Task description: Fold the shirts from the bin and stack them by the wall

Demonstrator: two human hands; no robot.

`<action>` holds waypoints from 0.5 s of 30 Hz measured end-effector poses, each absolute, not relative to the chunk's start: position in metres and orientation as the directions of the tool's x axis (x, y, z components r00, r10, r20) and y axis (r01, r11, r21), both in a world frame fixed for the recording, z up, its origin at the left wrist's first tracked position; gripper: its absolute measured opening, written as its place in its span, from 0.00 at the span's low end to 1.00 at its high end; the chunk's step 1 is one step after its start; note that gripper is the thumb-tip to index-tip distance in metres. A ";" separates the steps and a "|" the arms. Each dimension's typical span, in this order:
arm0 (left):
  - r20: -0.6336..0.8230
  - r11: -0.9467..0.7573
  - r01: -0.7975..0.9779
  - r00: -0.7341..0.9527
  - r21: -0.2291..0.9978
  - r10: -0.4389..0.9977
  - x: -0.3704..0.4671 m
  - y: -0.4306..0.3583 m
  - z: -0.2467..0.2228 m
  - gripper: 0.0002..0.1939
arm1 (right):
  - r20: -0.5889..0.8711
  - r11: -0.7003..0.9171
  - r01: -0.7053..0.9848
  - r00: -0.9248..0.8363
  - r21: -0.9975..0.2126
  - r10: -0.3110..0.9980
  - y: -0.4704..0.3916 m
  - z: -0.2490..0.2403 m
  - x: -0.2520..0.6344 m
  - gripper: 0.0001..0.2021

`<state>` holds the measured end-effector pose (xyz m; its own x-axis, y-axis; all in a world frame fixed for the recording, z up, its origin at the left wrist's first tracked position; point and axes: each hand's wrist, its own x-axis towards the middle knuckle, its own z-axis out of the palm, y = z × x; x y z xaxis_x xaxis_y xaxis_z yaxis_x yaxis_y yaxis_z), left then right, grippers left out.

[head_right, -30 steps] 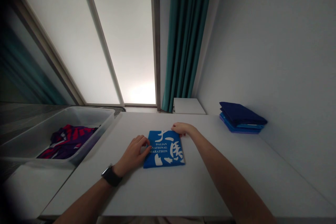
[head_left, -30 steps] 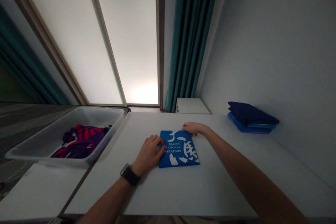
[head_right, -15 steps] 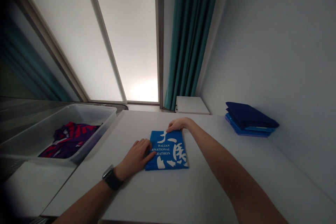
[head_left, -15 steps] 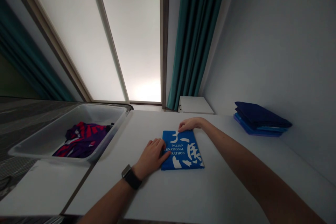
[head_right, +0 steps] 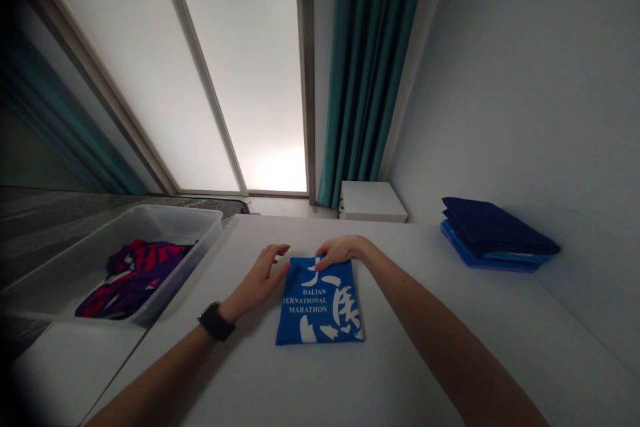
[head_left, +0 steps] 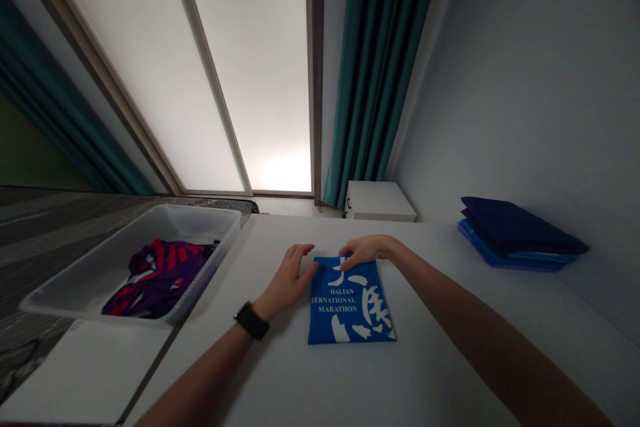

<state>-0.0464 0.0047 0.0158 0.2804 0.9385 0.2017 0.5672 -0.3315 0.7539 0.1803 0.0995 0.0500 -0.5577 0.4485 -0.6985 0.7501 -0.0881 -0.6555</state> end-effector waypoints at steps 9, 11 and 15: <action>-0.523 0.459 0.273 0.598 0.845 0.607 -0.032 0.068 0.032 0.27 | -0.562 0.033 0.649 -0.683 -0.760 0.466 0.090 0.072 0.198 0.22; -0.526 0.540 0.194 0.631 0.819 0.570 -0.031 0.067 0.029 0.25 | -0.543 0.051 0.642 -0.686 -0.765 0.484 0.091 0.069 0.203 0.21; -0.497 0.569 0.124 0.656 0.813 0.567 -0.025 0.061 0.029 0.24 | -0.526 0.051 0.644 -0.665 -0.763 0.530 0.097 0.058 0.209 0.19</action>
<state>-0.0251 0.0614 0.0293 0.6563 0.5674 -0.4973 0.1243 0.5689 0.8130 0.2085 0.0969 0.0579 -0.6652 0.5301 -0.5258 0.6439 0.0509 -0.7634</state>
